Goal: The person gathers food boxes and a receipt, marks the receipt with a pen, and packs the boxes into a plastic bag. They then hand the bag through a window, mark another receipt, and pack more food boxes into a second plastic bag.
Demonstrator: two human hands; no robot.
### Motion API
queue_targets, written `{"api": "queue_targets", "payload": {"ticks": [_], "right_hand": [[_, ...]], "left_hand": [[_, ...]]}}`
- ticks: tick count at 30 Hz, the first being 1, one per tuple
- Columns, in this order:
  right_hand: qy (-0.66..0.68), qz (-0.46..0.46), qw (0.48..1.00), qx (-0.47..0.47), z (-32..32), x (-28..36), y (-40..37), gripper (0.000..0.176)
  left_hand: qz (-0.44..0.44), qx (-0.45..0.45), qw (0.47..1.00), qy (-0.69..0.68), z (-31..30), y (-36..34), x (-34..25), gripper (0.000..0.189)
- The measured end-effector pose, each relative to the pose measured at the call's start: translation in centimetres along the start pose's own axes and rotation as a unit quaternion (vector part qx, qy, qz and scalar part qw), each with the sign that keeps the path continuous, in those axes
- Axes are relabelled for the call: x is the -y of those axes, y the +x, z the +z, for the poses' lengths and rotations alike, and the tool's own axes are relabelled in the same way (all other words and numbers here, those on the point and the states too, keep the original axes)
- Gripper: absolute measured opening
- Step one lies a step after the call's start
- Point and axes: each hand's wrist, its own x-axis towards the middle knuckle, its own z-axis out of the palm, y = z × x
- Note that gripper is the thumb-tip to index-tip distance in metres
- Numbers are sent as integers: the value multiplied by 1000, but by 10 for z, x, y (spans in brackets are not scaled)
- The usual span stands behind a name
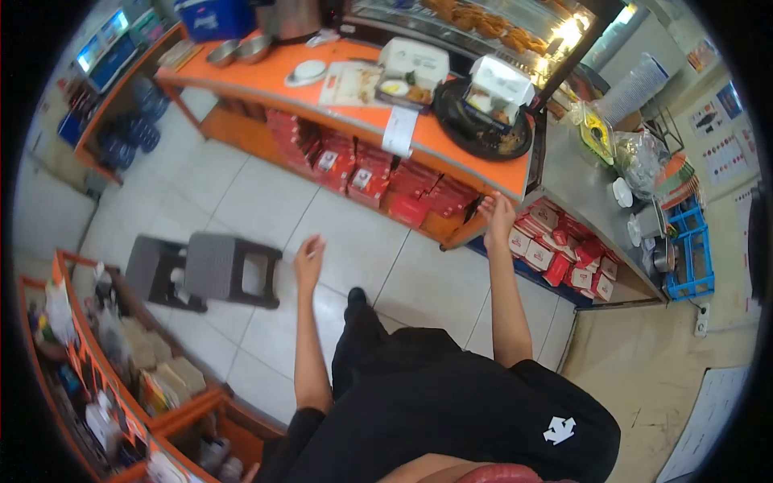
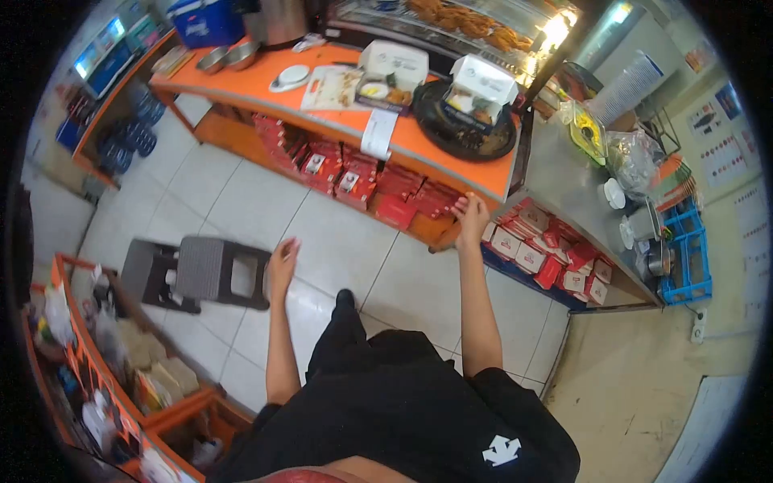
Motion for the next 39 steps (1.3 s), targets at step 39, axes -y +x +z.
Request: {"api": "queue_targets", "payload": {"ticks": [39], "right_hand": [[-291, -41, 927, -233, 33, 22, 276, 23]], "left_hand": [[434, 195, 858, 194, 261, 528, 18, 53]]}}
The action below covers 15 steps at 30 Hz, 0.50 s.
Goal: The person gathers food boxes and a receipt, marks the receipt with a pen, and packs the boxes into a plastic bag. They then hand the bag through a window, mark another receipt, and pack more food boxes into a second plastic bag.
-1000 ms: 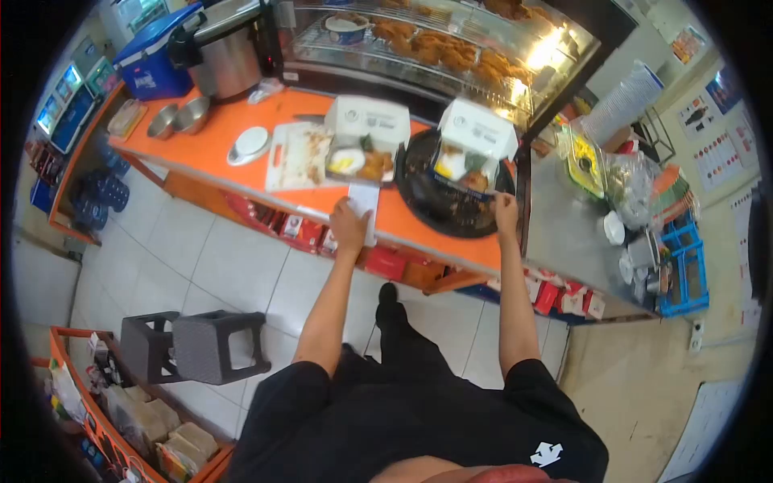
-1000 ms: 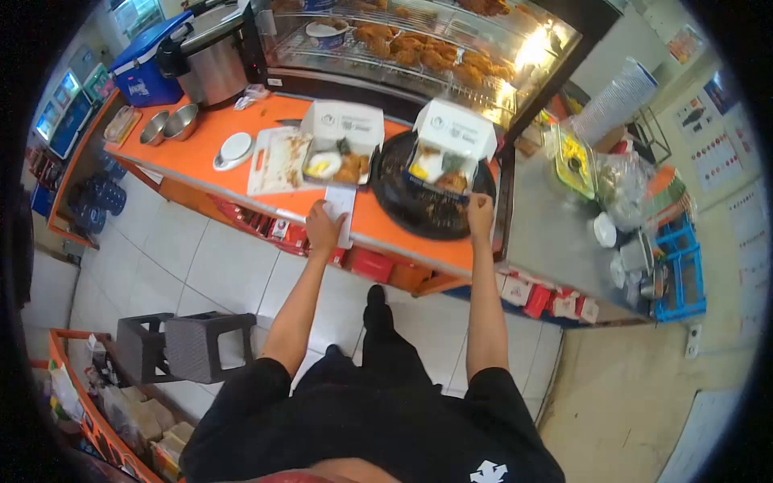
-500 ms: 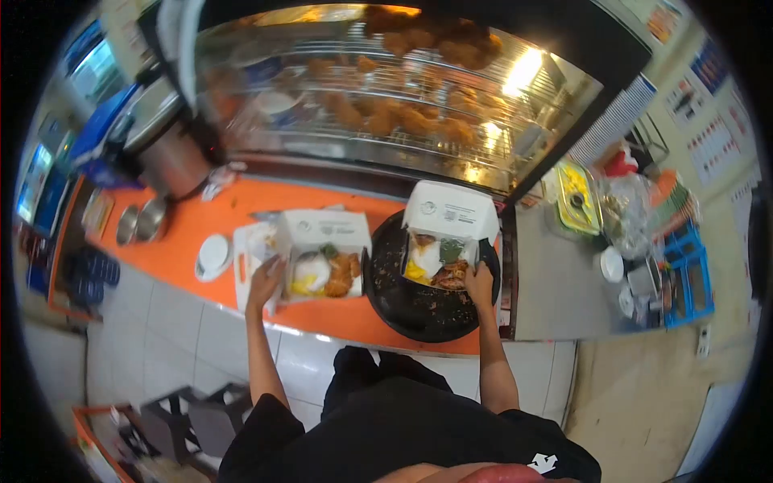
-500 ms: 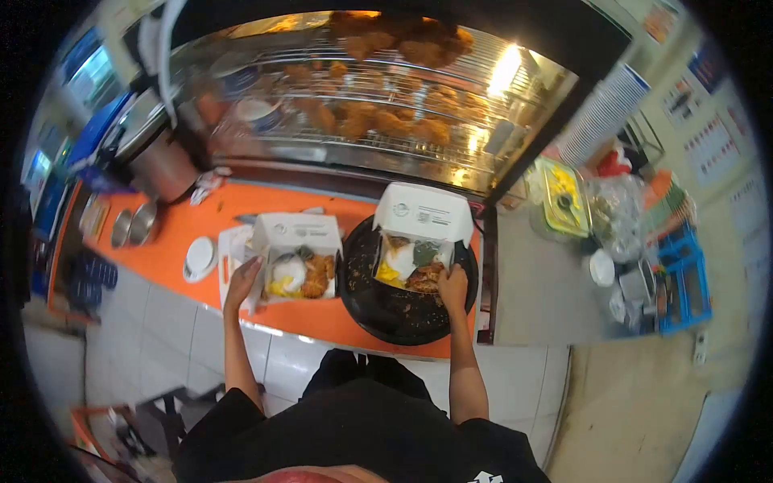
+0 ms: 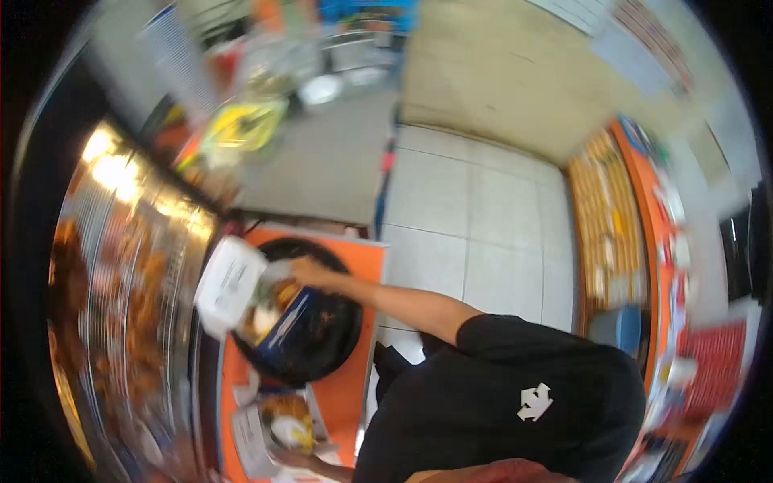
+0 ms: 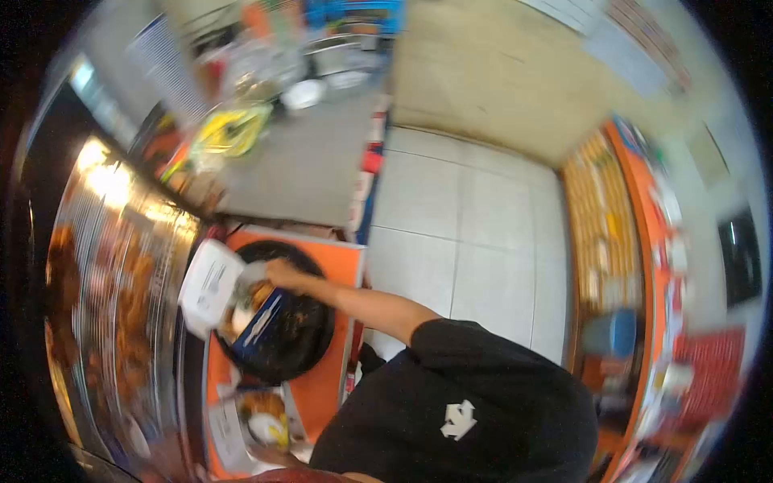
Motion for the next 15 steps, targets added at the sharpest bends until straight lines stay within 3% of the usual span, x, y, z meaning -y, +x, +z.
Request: {"api": "queue_targets", "payload": {"ticks": [1, 2, 3, 5, 6, 7, 8, 9, 11, 15], "right_hand": [[-10, -30, 999, -26, -12, 0, -9, 22], [95, 5, 994, -59, -32, 4, -22, 21], [26, -39, 991, -123, -30, -21, -18, 20], [73, -18, 997, -5, -114, 15, -60, 20], [-9, -20, 1000, -4, -127, -10, -55, 21], [-108, -11, 994, 1, -88, -28, -57, 22], [-102, -2, 995, -3, -98, -38, -77, 22], [-24, 13, 997, -68, -102, -42, -96, 23], [108, -77, 983, -124, -116, -38, -145, 31], [71, -53, 994, -60, -134, -74, -170, 31]], "left_hand": [[10, -5, 1000, 9, 9, 11, -27, 53], [18, -5, 1000, 12, 20, 17, -64, 53], [31, -5, 1000, 6, 31, 22, -95, 53], [57, 10, 998, -5, 52, 22, -154, 53], [79, 17, 997, -19, 62, 22, -188, 53], [64, 26, 997, -26, 63, 20, -168, 53], [68, 35, 997, -23, 59, 15, -180, 53], [71, 41, 997, -14, 49, 12, -186, 53], [72, 51, 996, 20, 13, 3, -195, 53], [109, 103, 978, 141, -72, -18, -190, 53]]}}
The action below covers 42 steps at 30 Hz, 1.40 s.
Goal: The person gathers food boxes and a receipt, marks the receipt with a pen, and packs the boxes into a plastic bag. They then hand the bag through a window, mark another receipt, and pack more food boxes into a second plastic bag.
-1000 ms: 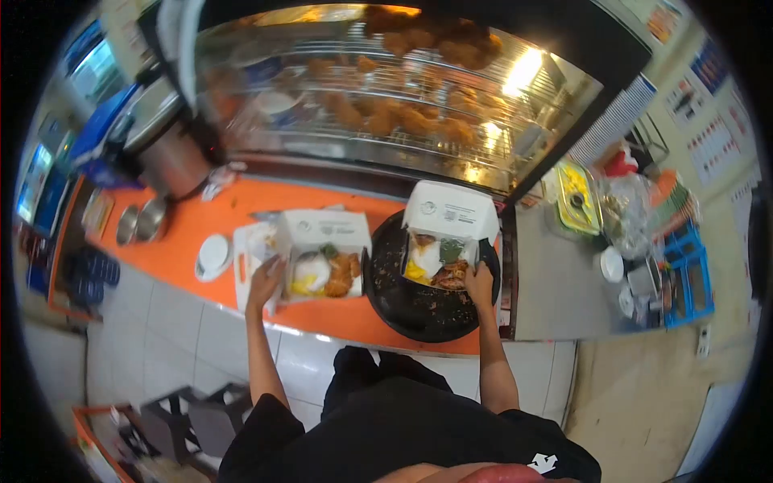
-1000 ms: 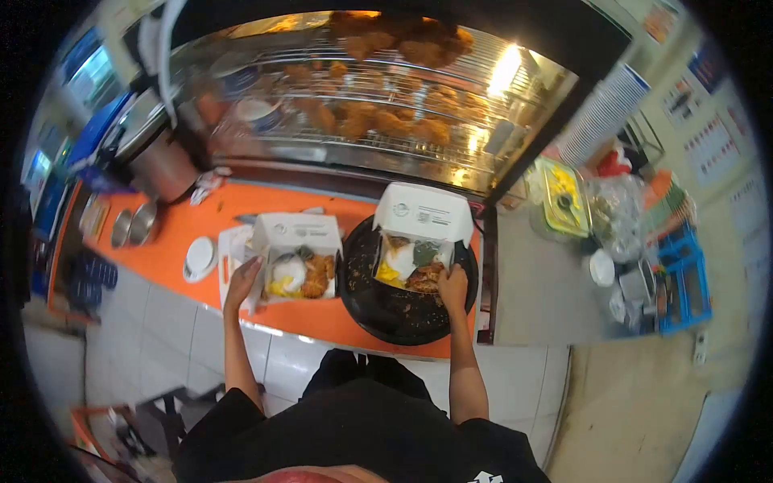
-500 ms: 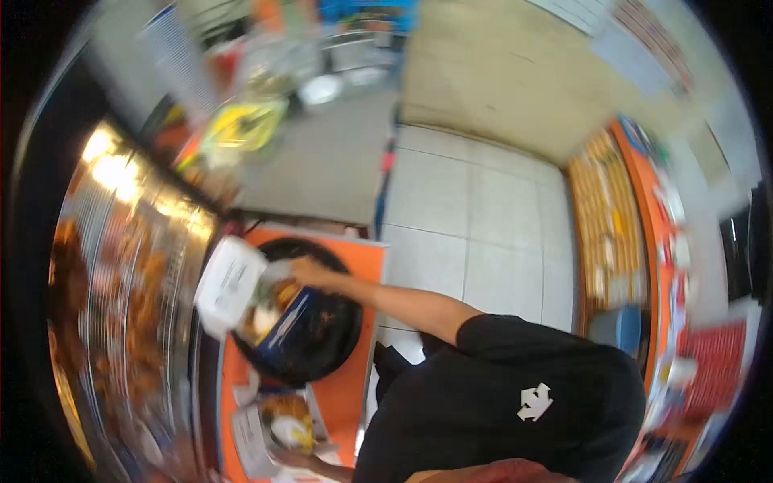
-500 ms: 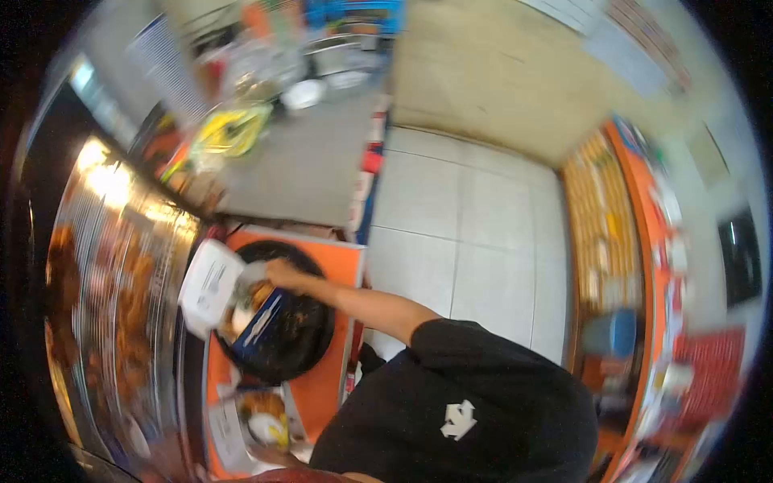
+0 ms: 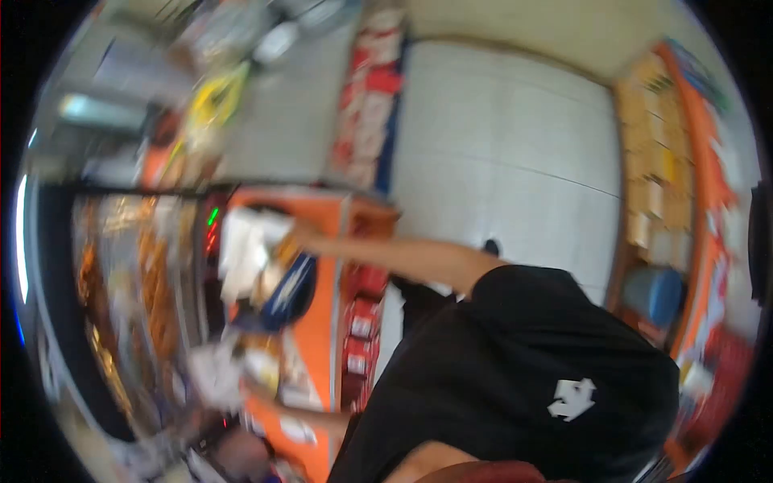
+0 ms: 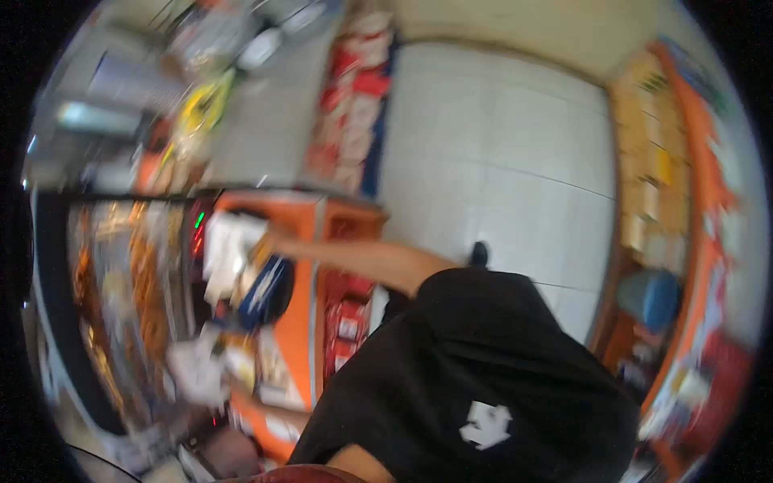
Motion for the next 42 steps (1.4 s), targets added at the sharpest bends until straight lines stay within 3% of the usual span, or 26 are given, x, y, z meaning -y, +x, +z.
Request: {"api": "queue_targets", "payload": {"ticks": [3, 4, 5, 6, 9, 12, 14, 16, 20, 23, 25, 26, 28, 30, 32, 33, 34, 37, 38, 40, 42], "right_hand": [[-72, 71, 993, -65, 11, -18, 12, 31], [23, 101, 985, -141, 1, 10, 4, 31], [53, 110, 985, -124, 0, 17, 5, 33], [81, 115, 983, -115, -25, 25, -21, 34], [201, 112, 963, -140, -40, 44, -32, 30], [203, 124, 968, -86, -26, 47, -14, 41], [183, 136, 970, -83, -10, 24, 8, 34], [162, 148, 972, -80, -6, 23, 14, 28], [206, 157, 963, -77, -13, 52, 13, 26], [205, 190, 960, 6, -14, 60, 15, 28], [199, 206, 956, 61, -7, 43, 24, 48], [192, 210, 956, 67, -9, 38, 25, 48], [-123, 56, 986, 100, -20, 45, 35, 54], [-302, 71, 947, 83, -27, 60, 53, 55], [-259, -4, 966, -15, -27, 79, 62, 47], [-299, 0, 954, 16, -26, 68, 75, 48], [-338, 3, 940, 46, -24, 65, 85, 48], [-361, -12, 928, 86, -19, 63, 98, 37], [-374, -7, 920, 119, -18, 63, 100, 35], [-353, -11, 929, 112, -19, 62, 99, 30], [-346, -16, 933, 98, -26, 65, 95, 28]], "left_hand": [[90, 64, 985, 132, -32, -23, 8, 53], [78, 93, 988, 91, -35, -30, 10, 53], [-163, 84, 954, -239, -50, -30, -17, 52], [-358, 41, 760, -541, -84, -59, -76, 51], [-368, 19, 795, -482, -98, -79, -96, 50], [-379, 14, 793, -477, -95, -68, -77, 49], [-411, -9, 781, -470, -89, -57, -74, 49], [-378, 2, 827, -415, -77, -51, -59, 48], [-417, 1, 810, -411, -69, -30, -58, 54], [-422, 4, 781, -461, -63, -18, -46, 55], [-424, -9, 768, -480, -54, -19, -35, 55], [-432, -9, 764, -479, -51, -24, -33, 55], [-413, 17, 831, -371, -51, -30, -33, 55], [-425, -19, 824, -374, -45, -36, -40, 54], [-418, 1, 866, -275, -47, -41, -37, 53], [-382, -37, 899, -210, -23, -52, -15, 56], [-391, -37, 896, -207, -30, -47, -21, 56], [-386, 123, 869, -284, -64, -28, -33, 60], [-392, 124, 867, -283, -66, -33, -27, 60], [-353, 105, 904, -216, -69, -42, -12, 58], [-237, -80, 965, -83, -82, -56, 6, 57]]}}
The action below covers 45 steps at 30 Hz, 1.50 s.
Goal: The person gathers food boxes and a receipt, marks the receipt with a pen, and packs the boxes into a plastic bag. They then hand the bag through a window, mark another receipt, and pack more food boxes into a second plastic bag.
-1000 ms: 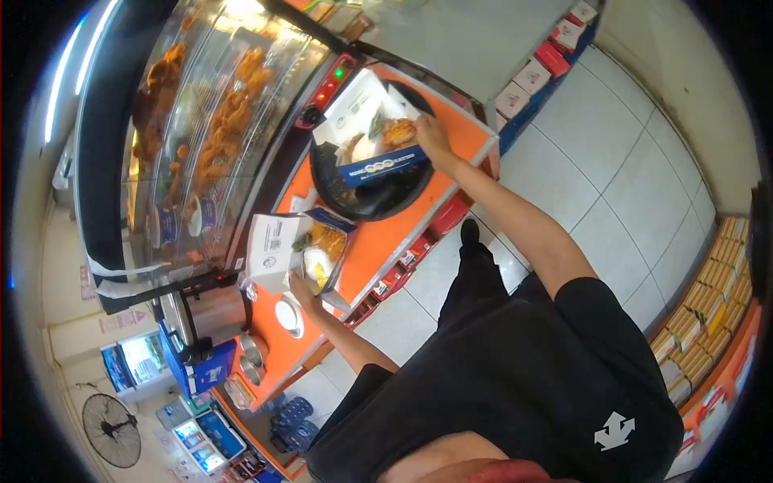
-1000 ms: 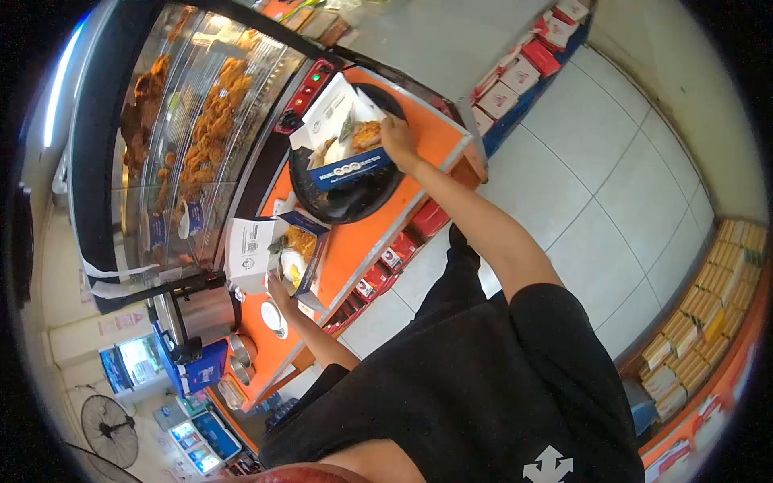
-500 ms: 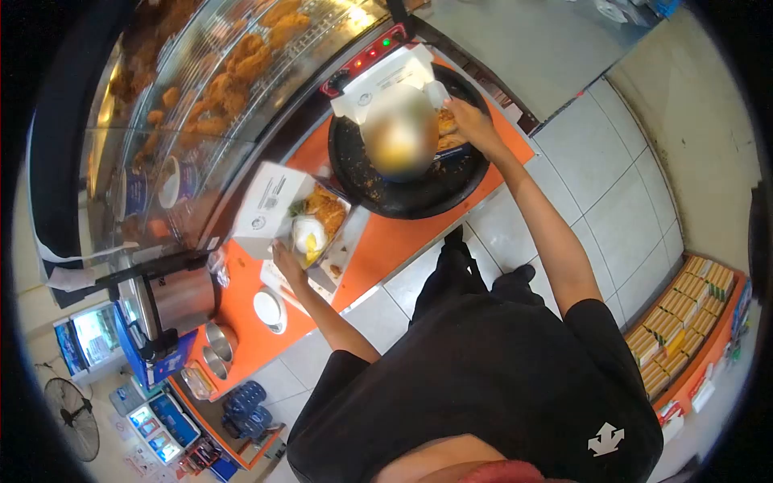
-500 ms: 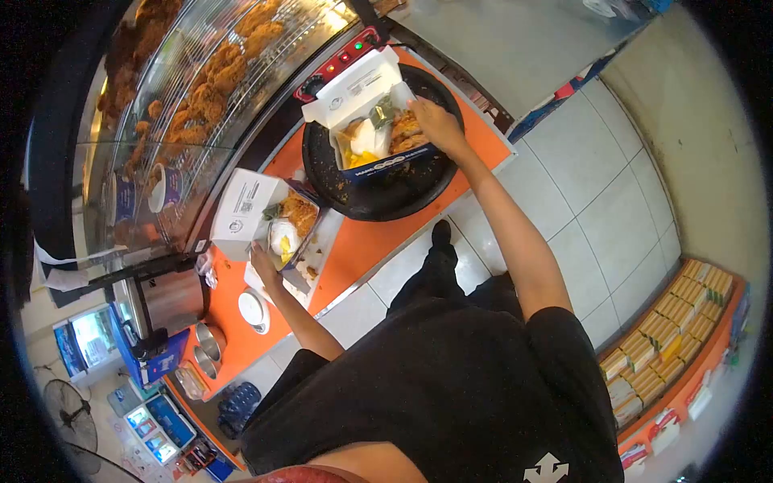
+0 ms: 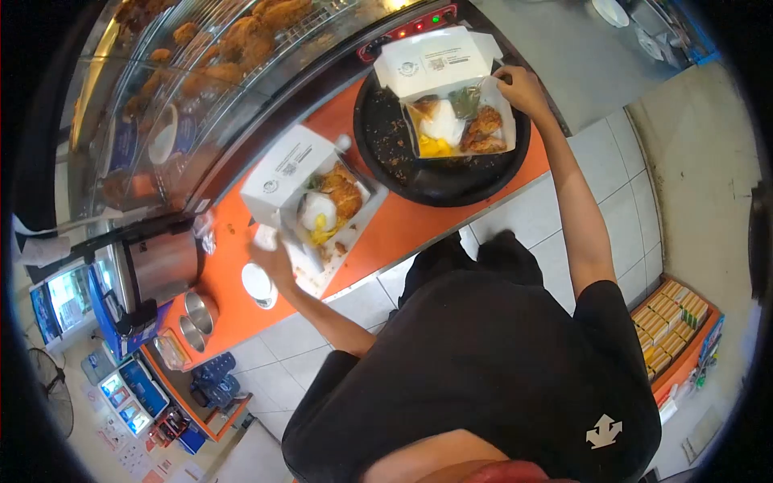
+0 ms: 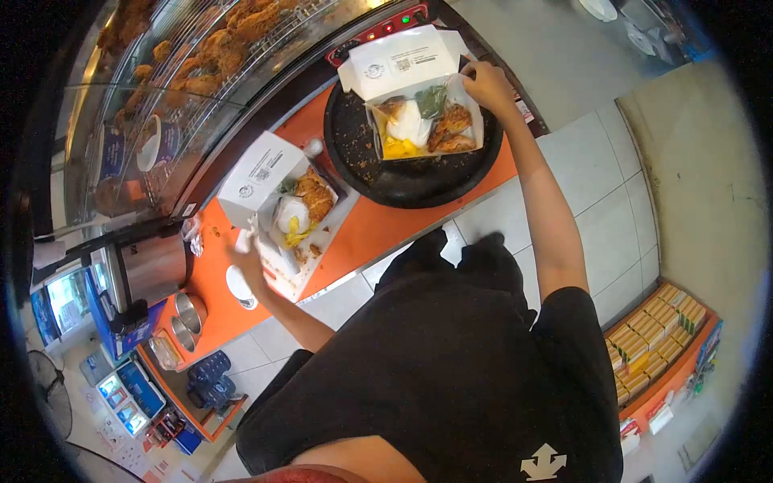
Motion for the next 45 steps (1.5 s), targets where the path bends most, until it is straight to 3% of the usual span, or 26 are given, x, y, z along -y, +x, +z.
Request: {"api": "queue_targets", "payload": {"ticks": [2, 3, 4, 5, 6, 7, 8, 10, 13, 16, 20, 22, 27, 29, 30, 32, 33, 37, 39, 42, 43, 45], "right_hand": [[-10, 6, 1000, 4, -3, -5, 0, 27], [-15, 9, 1000, 12, -4, -7, 0, 26], [-19, 6, 1000, 18, -5, -7, 0, 26], [11, -5, 1000, 11, -6, -6, -1, 26], [43, -14, 999, 5, -6, -6, -3, 26], [43, -16, 999, 9, -6, -5, -5, 26], [74, -38, 997, -1, -6, -4, -6, 26], [102, -59, 993, -8, -12, -3, -9, 25], [49, 2, 998, 28, -14, 1, -8, 26], [56, 16, 998, 4, -8, 1, -20, 27], [11, 7, 1000, -18, 1, -4, -11, 27], [-57, -15, 994, 91, -12, 3, 6, 27], [-183, -87, 953, 226, -25, 10, 56, 21], [-101, 17, 924, 368, -32, 20, 69, 24], [-105, 18, 924, 367, -32, 20, 73, 24], [68, 150, 868, 469, -32, 21, 84, 28], [136, 174, 846, 485, -26, 8, 92, 30], [192, 199, 815, 508, -30, -5, 102, 30], [-5, 100, 886, 453, -33, 0, 100, 31], [-26, 35, 913, 405, -34, 9, 75, 30], [51, 83, 926, 366, -25, 5, 61, 27], [46, 79, 944, 318, -22, 11, 44, 26]], "left_hand": [[16, -127, 991, -41, -44, 18, -131, 52], [-40, 21, 973, -225, -30, 23, -158, 50], [-96, 163, 898, -397, -7, 32, -185, 47], [-18, 179, 947, -265, 21, 29, -232, 47], [-17, 208, 930, -303, 31, 31, -288, 39], [32, 234, 918, -319, 99, 38, -274, 40], [20, 263, 918, -298, 125, 46, -278, 40], [5, 293, 915, -278, 139, 48, -285, 41], [23, 339, 922, -186, 132, 46, -274, 42], [-120, 378, 815, -423, 130, 28, -258, 35], [-159, 358, 796, -462, 134, 24, -268, 32], [-164, 387, 799, -429, 138, 29, -267, 32], [-164, 405, 792, -426, 146, 37, -251, 33], [-149, 404, 800, -418, 145, 38, -250, 33], [-155, 410, 798, -414, 143, 38, -252, 33], [-161, 414, 794, -415, 142, 37, -254, 33], [-158, 415, 793, -417, 143, 37, -254, 32], [-125, 410, 818, -384, 148, 38, -253, 33], [-128, 404, 818, -389, 149, 36, -253, 33], [-135, 391, 828, -379, 144, 29, -258, 33], [-135, 381, 838, -367, 141, 29, -261, 33], [-152, 380, 827, -386, 142, 26, -262, 32]]}}
